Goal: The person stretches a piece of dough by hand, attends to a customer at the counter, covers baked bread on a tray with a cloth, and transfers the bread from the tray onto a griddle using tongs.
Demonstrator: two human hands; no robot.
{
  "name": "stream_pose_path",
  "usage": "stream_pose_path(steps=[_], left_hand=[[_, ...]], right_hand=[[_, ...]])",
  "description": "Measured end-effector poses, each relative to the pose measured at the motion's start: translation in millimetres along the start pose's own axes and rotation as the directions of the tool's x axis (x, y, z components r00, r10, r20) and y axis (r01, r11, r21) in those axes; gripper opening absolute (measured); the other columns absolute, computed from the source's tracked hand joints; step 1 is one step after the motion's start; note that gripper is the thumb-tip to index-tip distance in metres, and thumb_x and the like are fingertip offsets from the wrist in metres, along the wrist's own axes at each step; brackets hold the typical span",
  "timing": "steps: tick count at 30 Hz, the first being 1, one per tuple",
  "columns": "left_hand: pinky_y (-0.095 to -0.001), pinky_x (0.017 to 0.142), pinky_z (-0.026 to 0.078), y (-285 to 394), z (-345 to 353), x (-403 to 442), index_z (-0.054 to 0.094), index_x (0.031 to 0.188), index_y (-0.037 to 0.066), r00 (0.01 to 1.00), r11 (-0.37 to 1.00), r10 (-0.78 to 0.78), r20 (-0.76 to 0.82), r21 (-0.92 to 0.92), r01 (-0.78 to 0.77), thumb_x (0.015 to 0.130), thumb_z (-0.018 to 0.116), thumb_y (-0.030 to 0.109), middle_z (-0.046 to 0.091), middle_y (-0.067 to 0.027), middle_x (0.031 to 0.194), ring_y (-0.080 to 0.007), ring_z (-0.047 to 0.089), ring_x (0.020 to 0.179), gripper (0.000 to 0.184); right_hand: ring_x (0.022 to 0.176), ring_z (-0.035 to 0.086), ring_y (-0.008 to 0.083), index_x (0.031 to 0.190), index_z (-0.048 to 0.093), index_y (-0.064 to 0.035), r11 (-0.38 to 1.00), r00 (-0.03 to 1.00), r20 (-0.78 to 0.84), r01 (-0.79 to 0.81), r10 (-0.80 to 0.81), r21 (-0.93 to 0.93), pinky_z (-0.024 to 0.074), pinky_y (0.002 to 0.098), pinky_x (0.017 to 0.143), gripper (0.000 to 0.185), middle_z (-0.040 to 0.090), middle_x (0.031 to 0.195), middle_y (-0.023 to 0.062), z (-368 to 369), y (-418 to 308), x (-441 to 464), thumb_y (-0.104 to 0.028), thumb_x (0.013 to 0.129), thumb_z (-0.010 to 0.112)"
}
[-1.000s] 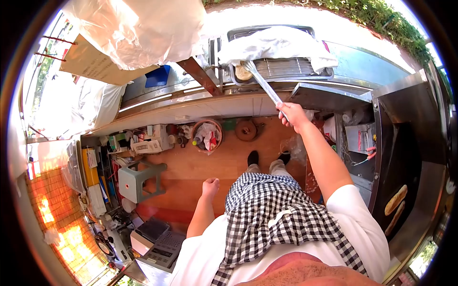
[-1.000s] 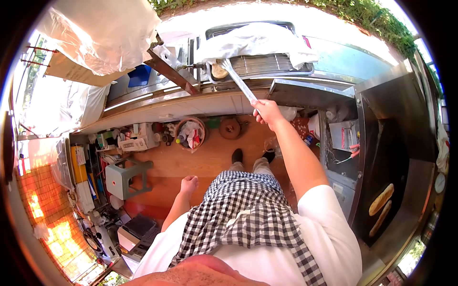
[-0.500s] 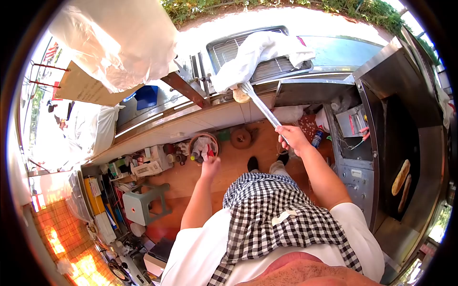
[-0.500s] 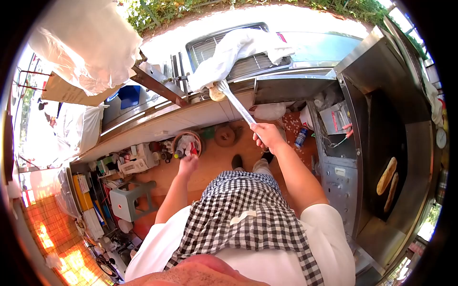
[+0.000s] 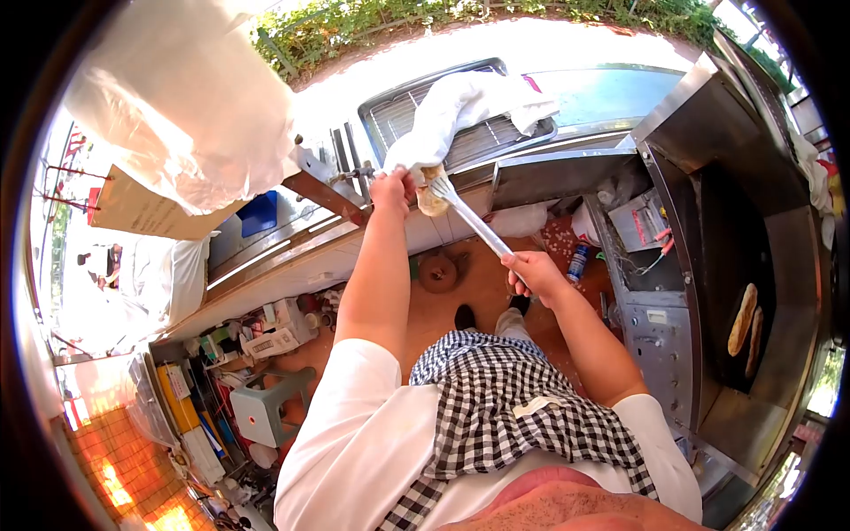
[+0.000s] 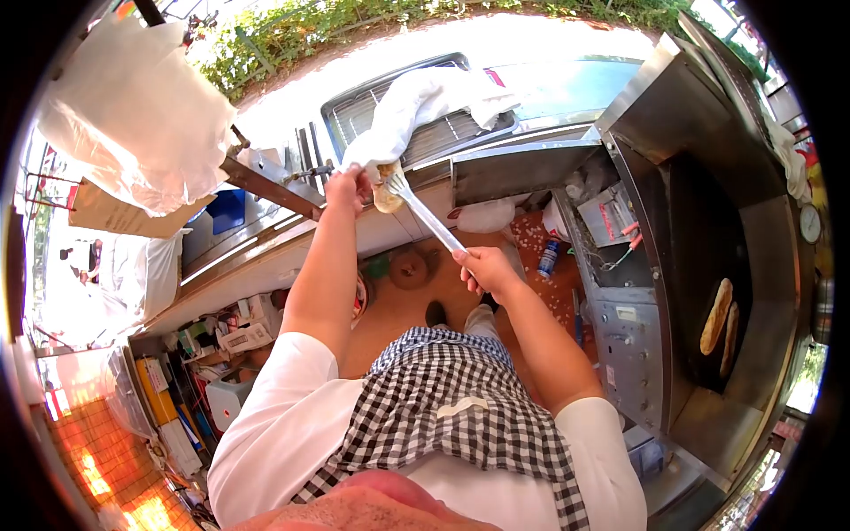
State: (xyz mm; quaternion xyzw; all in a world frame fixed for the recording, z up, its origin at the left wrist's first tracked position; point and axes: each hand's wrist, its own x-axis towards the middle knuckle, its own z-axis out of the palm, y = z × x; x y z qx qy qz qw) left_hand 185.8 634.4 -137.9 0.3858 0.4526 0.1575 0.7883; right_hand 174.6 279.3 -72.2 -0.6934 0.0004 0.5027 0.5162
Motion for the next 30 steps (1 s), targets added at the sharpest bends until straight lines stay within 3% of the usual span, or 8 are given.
stream_pose_path(steps=[4,10,14,19,23,25,26,30], left_hand=[[-0.0313,0.061,0.052,44,35,31,0.054,0.094,0.010,0.967,0.896,0.239,-0.092,-0.362,-0.256,0.091,0.066,0.009,0.064,-0.0055,0.085,-0.0166,0.063,0.072,0.013],[-0.0267,0.074,0.044,132,66,66,0.061,0.107,0.016,0.892,0.862,0.450,-0.037,-0.245,-0.444,0.095,0.063,0.022,0.064,0.0046,0.098,-0.0092,0.058,0.088,0.014],[-0.0271,0.073,0.042,158,75,68,0.067,0.110,0.012,0.867,0.858,0.499,-0.006,-0.140,-0.495,0.093,0.067,0.019,0.067,0.0029,0.102,-0.0093,0.058,0.086,0.018],[-0.0226,0.064,0.041,161,85,58,0.067,0.107,0.011,0.840,0.836,0.542,0.019,-0.108,-0.537,0.091,0.067,0.016,0.066,0.0017,0.088,-0.0072,0.055,0.073,0.016],[-0.0236,0.065,0.042,145,71,74,0.060,0.107,0.014,0.908,0.918,0.392,-0.149,-0.005,-0.398,0.091,0.064,0.018,0.062,0.0013,0.089,-0.0092,0.056,0.076,0.017],[-0.0406,0.097,0.041,127,45,114,0.047,0.136,0.017,0.979,0.986,0.168,-0.113,0.031,-0.166,0.095,0.055,0.031,0.051,-0.0035,0.133,-0.0191,0.051,0.118,0.044],[-0.0461,0.113,0.028,118,39,102,0.028,0.154,0.015,0.992,0.990,0.127,-0.025,0.057,-0.125,0.097,0.046,0.037,0.021,-0.0055,0.161,-0.0262,0.034,0.141,0.064],[-0.0441,0.102,0.035,72,11,110,0.037,0.143,0.013,0.992,0.992,0.126,-0.021,0.008,-0.126,0.094,0.055,0.032,0.033,-0.0085,0.144,-0.0272,0.040,0.127,0.056]], right_hand=[[0.048,0.051,0.0068,0.090,0.065,-0.0055,1.000,0.999,-0.030,-0.024,0.024,0.004,0.0393,0.0223,0.045,0.032,0.058,0.067,-0.0001,-9,3,-25,-0.036,0.097,0.061],[0.048,0.051,0.0065,0.087,0.066,-0.0030,0.999,0.999,-0.041,0.033,-0.035,-0.042,0.0410,0.0226,0.046,0.032,0.059,0.067,0.0003,-20,22,-54,-0.032,0.098,0.061],[0.048,0.051,0.0060,0.089,0.067,-0.0024,0.998,0.998,-0.057,0.033,-0.036,-0.048,0.0408,0.0220,0.046,0.030,0.058,0.066,-0.0006,-18,29,-72,-0.030,0.099,0.061],[0.050,0.051,0.0056,0.088,0.066,-0.0028,0.997,0.997,-0.042,0.067,-0.068,-0.036,0.0403,0.0218,0.047,0.031,0.057,0.066,-0.0012,-23,38,-86,-0.032,0.099,0.060],[0.050,0.051,0.0054,0.085,0.064,-0.0039,0.996,0.993,-0.072,0.093,-0.093,-0.002,0.0399,0.0216,0.047,0.032,0.057,0.065,-0.0015,-24,44,-95,-0.033,0.098,0.061],[0.050,0.051,0.0054,0.083,0.064,-0.0044,0.995,0.991,-0.103,0.093,-0.090,0.024,0.0397,0.0216,0.047,0.032,0.056,0.065,-0.0016,-23,42,-104,-0.032,0.098,0.061],[0.050,0.051,0.0054,0.083,0.064,-0.0043,0.995,0.990,-0.105,0.098,-0.095,0.028,0.0397,0.0216,0.047,0.032,0.057,0.064,-0.0016,-22,40,-107,-0.032,0.098,0.062],[0.050,0.051,0.0053,0.083,0.064,-0.0042,0.990,0.987,-0.139,0.094,-0.079,0.104,0.0403,0.0215,0.047,0.032,0.058,0.065,-0.0013,-24,34,-125,-0.033,0.097,0.063]])
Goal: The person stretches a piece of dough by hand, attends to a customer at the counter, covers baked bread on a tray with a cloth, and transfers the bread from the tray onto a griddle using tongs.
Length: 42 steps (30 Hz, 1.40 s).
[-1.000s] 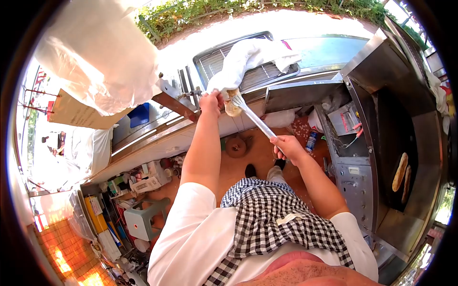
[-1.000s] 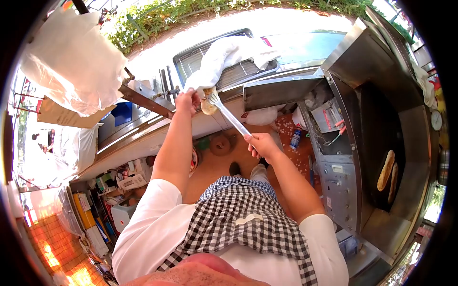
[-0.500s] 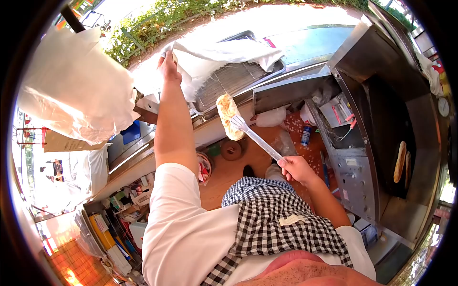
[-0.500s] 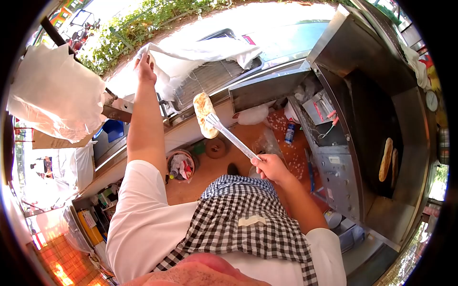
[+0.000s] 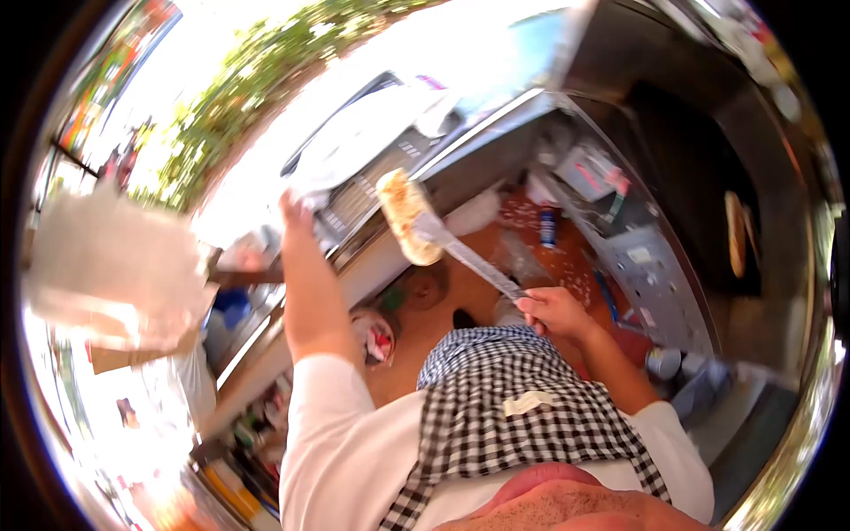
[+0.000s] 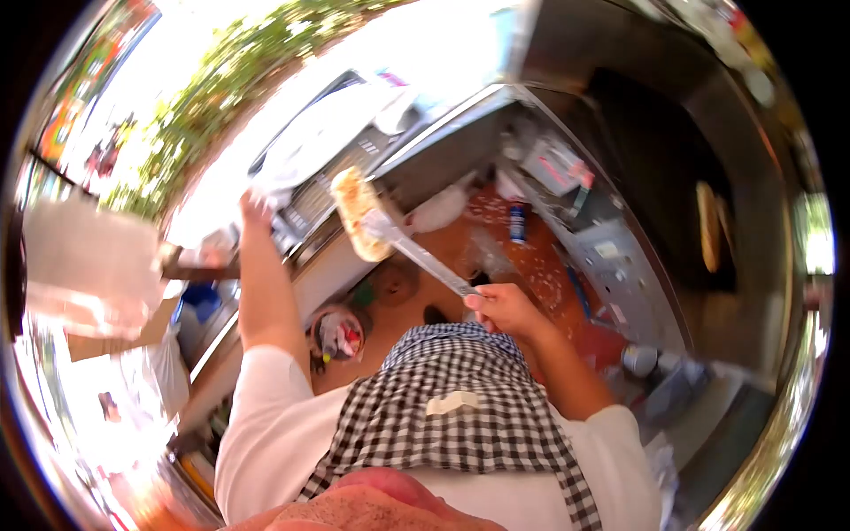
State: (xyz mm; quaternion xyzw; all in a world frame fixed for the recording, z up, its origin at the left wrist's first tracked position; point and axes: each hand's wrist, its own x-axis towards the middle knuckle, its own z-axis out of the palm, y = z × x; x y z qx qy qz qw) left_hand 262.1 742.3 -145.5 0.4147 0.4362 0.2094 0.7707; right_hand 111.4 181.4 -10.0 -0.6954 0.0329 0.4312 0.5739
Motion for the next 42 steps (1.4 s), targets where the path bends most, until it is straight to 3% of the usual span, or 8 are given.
stream_pose_path(steps=[5,9,10,12,15,22,30,42], left_hand=[[-0.0351,0.075,0.051,-67,-13,-54,0.055,0.121,0.007,0.994,0.992,0.111,0.015,0.056,-0.111,0.091,0.066,0.016,0.061,-0.0079,0.104,-0.0220,0.059,0.091,0.034],[-0.0261,0.059,0.046,-118,-34,-138,0.051,0.112,0.005,0.976,0.948,0.040,0.215,0.302,-0.105,0.095,0.055,0.012,0.053,-0.0038,0.088,-0.0142,0.056,0.075,0.019],[-0.0243,0.051,0.040,-122,-17,-179,0.050,0.101,0.006,0.998,0.965,0.047,0.051,0.256,-0.058,0.094,0.054,0.007,0.049,-0.0019,0.079,-0.0113,0.051,0.065,0.008],[-0.0238,0.055,0.046,-164,-80,-143,0.055,0.107,0.004,0.953,0.950,-0.117,0.279,0.312,0.026,0.095,0.055,0.007,0.057,-0.0032,0.082,-0.0142,0.056,0.066,0.013],[-0.0244,0.057,0.048,-175,-75,-199,0.056,0.115,0.002,0.993,0.874,-0.088,0.077,0.484,0.040,0.092,0.057,0.005,0.061,-0.0053,0.090,-0.0145,0.059,0.069,0.023],[-0.0259,0.058,0.049,-205,-120,-195,0.057,0.112,-0.003,0.955,0.715,-0.089,0.283,0.686,-0.137,0.090,0.060,0.004,0.061,-0.0074,0.091,-0.0135,0.058,0.068,0.023],[-0.0249,0.055,0.049,-217,-146,-191,0.058,0.107,-0.005,0.933,0.756,-0.206,0.295,0.653,-0.040,0.090,0.062,0.004,0.060,-0.0069,0.084,-0.0132,0.057,0.065,0.020],[-0.0285,0.060,0.052,-229,-204,-209,0.067,0.092,-0.005,0.797,0.547,-0.528,0.292,0.835,0.056,0.091,0.060,0.014,0.070,-0.0107,0.078,-0.0158,0.065,0.068,0.020]], right_hand=[[0.050,0.053,0.0051,0.085,0.065,-0.0043,0.989,0.990,-0.135,0.065,-0.047,0.130,0.0422,0.0215,0.046,0.031,0.059,0.066,-0.0004,-33,18,-29,-0.033,0.097,0.063],[0.050,0.053,0.0049,0.089,0.066,-0.0047,0.959,0.950,-0.308,0.138,-0.056,0.249,0.0419,0.0212,0.046,0.029,0.060,0.069,-0.0009,-60,42,-65,-0.033,0.098,0.063],[0.050,0.053,0.0049,0.090,0.066,-0.0048,0.950,0.930,-0.361,0.175,-0.072,0.260,0.0419,0.0211,0.046,0.029,0.060,0.069,-0.0011,-67,49,-72,-0.033,0.098,0.062],[0.050,0.053,0.0050,0.091,0.066,-0.0052,0.933,0.872,-0.478,0.254,-0.107,0.255,0.0416,0.0211,0.046,0.029,0.060,0.070,-0.0013,-81,61,-90,-0.033,0.098,0.061],[0.050,0.053,0.0057,0.099,0.067,-0.0043,0.913,0.751,-0.653,0.330,-0.101,0.238,0.0411,0.0217,0.046,0.028,0.060,0.070,-0.0006,-110,78,-115,-0.032,0.099,0.059],[0.049,0.052,0.0070,0.100,0.067,-0.0066,0.934,0.426,-0.897,0.259,0.119,0.247,0.0383,0.0230,0.043,0.031,0.060,0.070,-0.0003,-172,76,-179,-0.037,0.096,0.061],[0.050,0.051,0.0077,0.105,0.068,-0.0076,0.882,0.379,-0.897,0.310,0.228,0.356,0.0365,0.0243,0.045,0.037,0.059,0.070,-0.0008,-210,103,-194,-0.042,0.094,0.063],[0.053,0.053,0.0100,0.106,0.063,-0.0083,0.812,0.311,-0.909,0.428,0.279,0.396,0.0401,0.0252,0.046,0.049,0.058,0.070,0.0005,-192,119,-179,-0.055,0.092,0.061]])
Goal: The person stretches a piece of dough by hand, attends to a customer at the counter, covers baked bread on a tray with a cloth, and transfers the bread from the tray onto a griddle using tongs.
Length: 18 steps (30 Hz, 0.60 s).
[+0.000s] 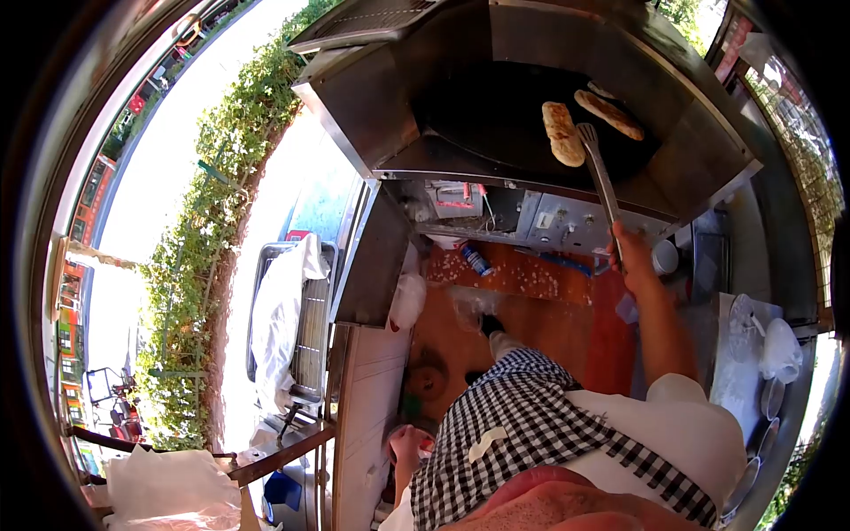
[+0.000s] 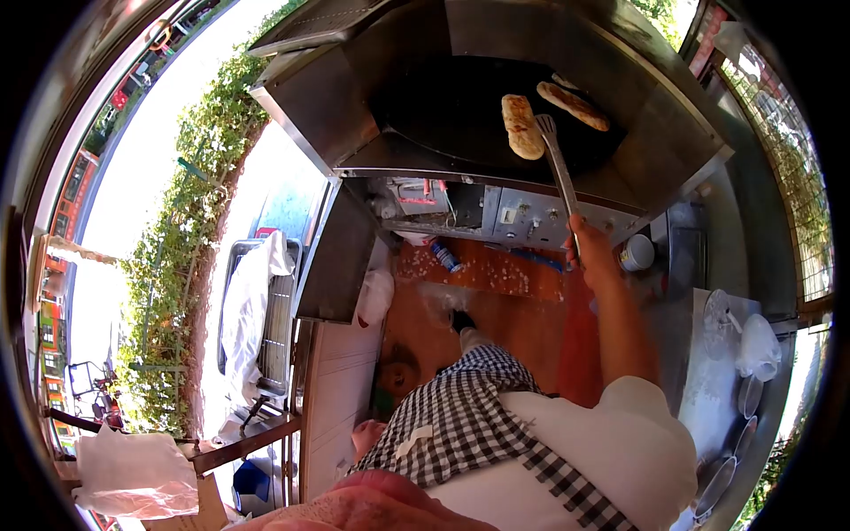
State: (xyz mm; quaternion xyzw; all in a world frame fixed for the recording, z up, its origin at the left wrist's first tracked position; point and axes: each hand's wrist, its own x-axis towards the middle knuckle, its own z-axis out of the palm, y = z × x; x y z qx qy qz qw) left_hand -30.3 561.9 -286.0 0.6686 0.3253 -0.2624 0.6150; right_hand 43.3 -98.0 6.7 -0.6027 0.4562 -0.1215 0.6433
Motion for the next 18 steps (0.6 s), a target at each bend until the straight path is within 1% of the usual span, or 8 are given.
stream_pose_path(steps=[2,4,6,9,10,12,14,18], left_hand=[[-0.0365,0.060,0.053,-50,-23,28,0.067,0.098,0.003,0.956,0.873,0.264,0.131,0.389,-0.294,0.088,0.062,0.020,0.070,-0.0113,0.087,-0.0209,0.067,0.073,0.021],[-0.0409,0.060,0.054,-68,-32,32,0.066,0.100,0.007,0.857,0.512,0.432,0.280,0.706,-0.489,0.086,0.063,0.024,0.070,-0.0116,0.091,-0.0241,0.068,0.076,0.022],[-0.0417,0.062,0.054,-56,-29,22,0.066,0.099,0.008,0.813,0.247,0.456,0.362,0.826,-0.507,0.085,0.063,0.024,0.070,-0.0115,0.091,-0.0255,0.068,0.078,0.022],[-0.0429,0.065,0.054,-50,-28,16,0.066,0.097,0.009,0.799,0.096,0.440,0.410,0.863,-0.496,0.084,0.063,0.026,0.070,-0.0113,0.092,-0.0274,0.068,0.081,0.022],[-0.0434,0.066,0.054,-49,-28,16,0.065,0.097,0.009,0.798,0.063,0.437,0.415,0.871,-0.487,0.083,0.063,0.026,0.070,-0.0112,0.092,-0.0281,0.068,0.081,0.022],[-0.0442,0.067,0.055,-47,-25,13,0.065,0.096,0.010,0.801,0.031,0.428,0.419,0.879,-0.477,0.082,0.063,0.027,0.070,-0.0111,0.092,-0.0294,0.068,0.083,0.022],[-0.0450,0.069,0.055,-48,-25,7,0.065,0.095,0.011,0.820,0.094,0.425,0.384,0.882,-0.462,0.081,0.063,0.028,0.070,-0.0110,0.093,-0.0307,0.068,0.085,0.021],[-0.0438,0.069,0.055,-34,-13,-9,0.068,0.093,0.009,0.907,0.536,0.393,0.153,0.763,-0.361,0.078,0.065,0.028,0.070,-0.0122,0.092,-0.0315,0.068,0.084,0.024]], right_hand=[[0.053,0.054,0.0106,0.104,0.063,-0.0073,0.999,0.999,-0.037,0.021,-0.020,0.035,0.0408,0.0254,0.046,0.050,0.057,0.069,0.0010,4,14,1,-0.055,0.092,0.060],[0.053,0.054,0.0113,0.098,0.061,-0.0058,0.998,0.997,-0.060,0.051,-0.050,0.021,0.0422,0.0269,0.047,0.049,0.057,0.071,0.0020,10,21,-5,-0.054,0.095,0.056],[0.053,0.055,0.0112,0.095,0.060,-0.0056,0.999,0.997,-0.074,0.036,-0.036,0.002,0.0427,0.0276,0.047,0.048,0.057,0.073,0.0023,14,28,-10,-0.053,0.097,0.053],[0.053,0.056,0.0114,0.091,0.058,-0.0062,0.991,0.987,-0.086,0.136,-0.135,-0.002,0.0435,0.0279,0.048,0.047,0.057,0.074,0.0025,20,46,-22,-0.052,0.099,0.051],[0.053,0.056,0.0114,0.091,0.058,-0.0063,0.994,0.988,-0.106,0.110,-0.108,0.011,0.0437,0.0279,0.048,0.046,0.057,0.074,0.0025,24,50,-26,-0.051,0.099,0.050],[0.053,0.056,0.0116,0.092,0.059,-0.0066,0.998,0.988,-0.150,0.054,-0.048,0.037,0.0441,0.0278,0.048,0.044,0.056,0.073,0.0025,33,56,-36,-0.049,0.100,0.049],[0.053,0.056,0.0120,0.092,0.059,-0.0066,0.997,0.986,-0.155,0.071,-0.063,0.043,0.0443,0.0279,0.049,0.043,0.056,0.073,0.0027,45,49,-56,-0.047,0.101,0.048],[0.054,0.056,0.0127,0.094,0.058,-0.0057,0.979,0.989,-0.105,0.116,-0.100,0.167,0.0455,0.0290,0.049,0.041,0.056,0.071,0.0036,64,60,-72,-0.044,0.102,0.047]])
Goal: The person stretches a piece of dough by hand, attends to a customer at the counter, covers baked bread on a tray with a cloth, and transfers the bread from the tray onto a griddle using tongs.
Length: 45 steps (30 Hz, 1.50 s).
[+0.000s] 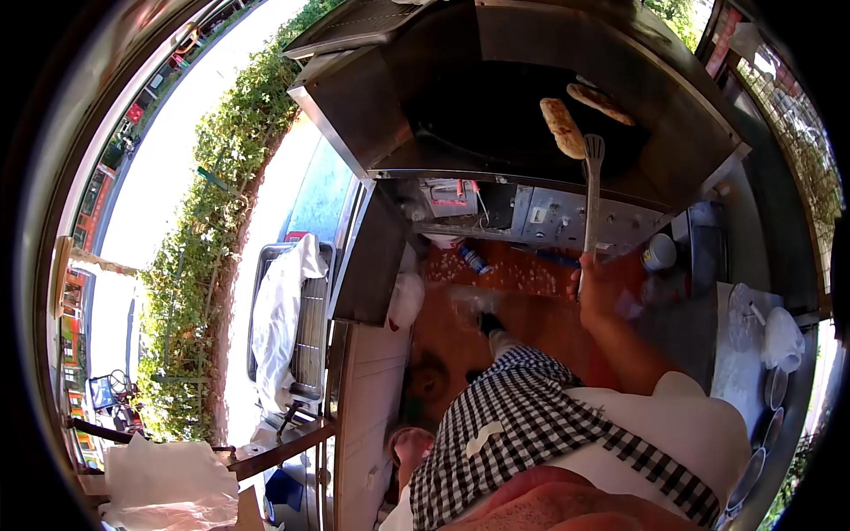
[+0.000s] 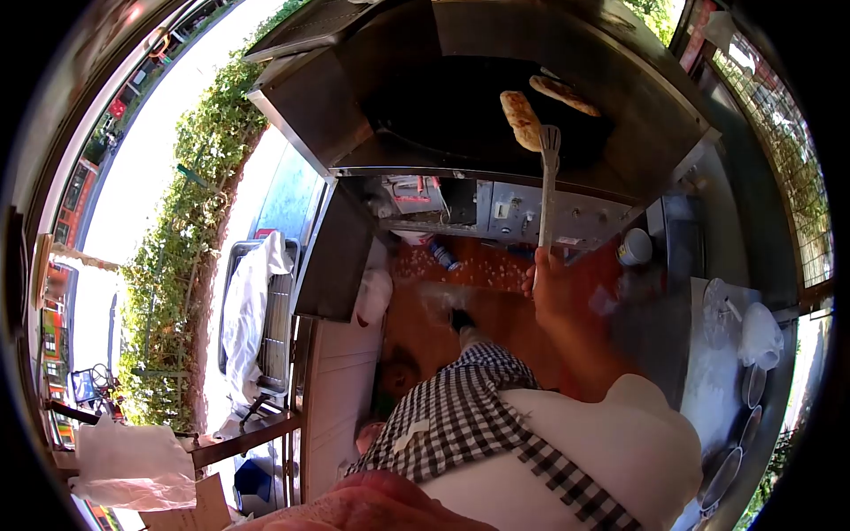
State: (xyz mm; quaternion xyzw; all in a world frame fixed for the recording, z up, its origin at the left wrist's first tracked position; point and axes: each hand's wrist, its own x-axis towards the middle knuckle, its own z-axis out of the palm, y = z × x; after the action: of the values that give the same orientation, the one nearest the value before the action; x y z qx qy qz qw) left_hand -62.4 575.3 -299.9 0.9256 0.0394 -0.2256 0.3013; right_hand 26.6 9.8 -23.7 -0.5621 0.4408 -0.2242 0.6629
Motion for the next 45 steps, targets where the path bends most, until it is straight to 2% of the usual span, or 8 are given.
stream_pose_path(steps=[9,15,21,22,24,27,30,45], left_hand=[[-0.0397,0.063,0.051,-2,4,-16,0.071,0.078,0.003,0.902,0.649,-0.396,0.169,-0.644,0.406,0.083,0.064,0.024,0.069,-0.0103,0.077,-0.0231,0.063,0.066,0.023],[-0.0463,0.075,0.052,-31,10,-17,0.063,0.092,0.011,0.960,0.867,0.250,0.123,0.413,-0.278,0.073,0.069,0.025,0.067,-0.0113,0.087,-0.0342,0.064,0.088,0.024],[-0.0444,0.072,0.054,-22,10,-23,0.062,0.097,0.012,0.960,0.849,0.259,0.107,0.449,-0.279,0.073,0.070,0.024,0.068,-0.0099,0.088,-0.0334,0.066,0.085,0.028],[-0.0429,0.070,0.054,-20,12,-23,0.063,0.096,0.010,0.997,0.999,-0.032,0.067,0.003,0.032,0.075,0.069,0.023,0.067,-0.0093,0.087,-0.0318,0.067,0.081,0.025],[-0.0401,0.064,0.055,-15,20,-24,0.063,0.096,0.008,0.803,0.398,-0.476,0.359,-0.726,0.561,0.080,0.067,0.020,0.067,-0.0083,0.084,-0.0288,0.067,0.074,0.021],[-0.0376,0.056,0.053,-38,31,-31,0.063,0.094,0.005,0.998,0.998,0.063,0.020,0.010,-0.063,0.088,0.061,0.015,0.062,-0.0074,0.075,-0.0240,0.065,0.065,0.012],[-0.0390,0.053,0.052,-32,33,-32,0.060,0.088,0.004,0.839,0.056,-0.416,0.351,-0.911,0.409,0.092,0.057,0.012,0.057,-0.0076,0.070,-0.0229,0.062,0.061,0.010],[-0.0329,0.045,0.043,38,20,-20,0.053,0.068,0.008,0.718,0.103,-0.655,0.234,-0.914,0.392,0.088,0.059,0.005,0.051,-0.0036,0.060,-0.0167,0.053,0.051,0.021]], right_hand=[[0.051,0.057,0.0139,0.089,0.056,-0.0028,0.999,0.994,0.106,0.022,-0.026,0.033,0.0458,0.0269,0.045,0.036,0.057,0.069,0.0049,22,2,-30,-0.035,0.102,0.050],[0.053,0.057,0.0144,0.096,0.058,-0.0035,0.996,0.986,0.166,-0.006,-0.008,0.085,0.0452,0.0291,0.046,0.035,0.058,0.072,0.0050,33,-3,-20,-0.037,0.101,0.051],[0.053,0.054,0.0144,0.095,0.060,-0.0056,0.995,0.988,0.152,-0.042,0.028,0.090,0.0430,0.0299,0.047,0.039,0.057,0.074,0.0043,51,-17,-14,-0.043,0.099,0.054],[0.053,0.054,0.0143,0.096,0.060,-0.0059,0.996,0.983,0.178,-0.052,0.037,0.079,0.0427,0.0298,0.047,0.039,0.057,0.075,0.0042,54,-18,-12,-0.044,0.099,0.053],[0.053,0.053,0.0140,0.098,0.060,-0.0065,0.996,0.972,0.228,-0.073,0.060,0.053,0.0422,0.0295,0.046,0.039,0.056,0.076,0.0040,57,-22,-4,-0.045,0.099,0.053],[0.053,0.052,0.0134,0.100,0.058,-0.0071,0.997,0.948,0.312,-0.070,0.060,0.021,0.0410,0.0289,0.045,0.039,0.055,0.077,0.0037,65,-28,10,-0.046,0.098,0.054],[0.052,0.051,0.0124,0.099,0.057,-0.0063,0.997,0.940,0.332,-0.064,0.077,-0.051,0.0402,0.0287,0.044,0.043,0.054,0.076,0.0036,79,-41,24,-0.049,0.098,0.053],[0.048,0.046,0.0089,0.088,0.054,-0.0055,0.978,0.902,0.430,0.049,0.044,-0.203,0.0367,0.0265,0.041,0.047,0.052,0.071,0.0021,130,-50,46,-0.051,0.099,0.053]])
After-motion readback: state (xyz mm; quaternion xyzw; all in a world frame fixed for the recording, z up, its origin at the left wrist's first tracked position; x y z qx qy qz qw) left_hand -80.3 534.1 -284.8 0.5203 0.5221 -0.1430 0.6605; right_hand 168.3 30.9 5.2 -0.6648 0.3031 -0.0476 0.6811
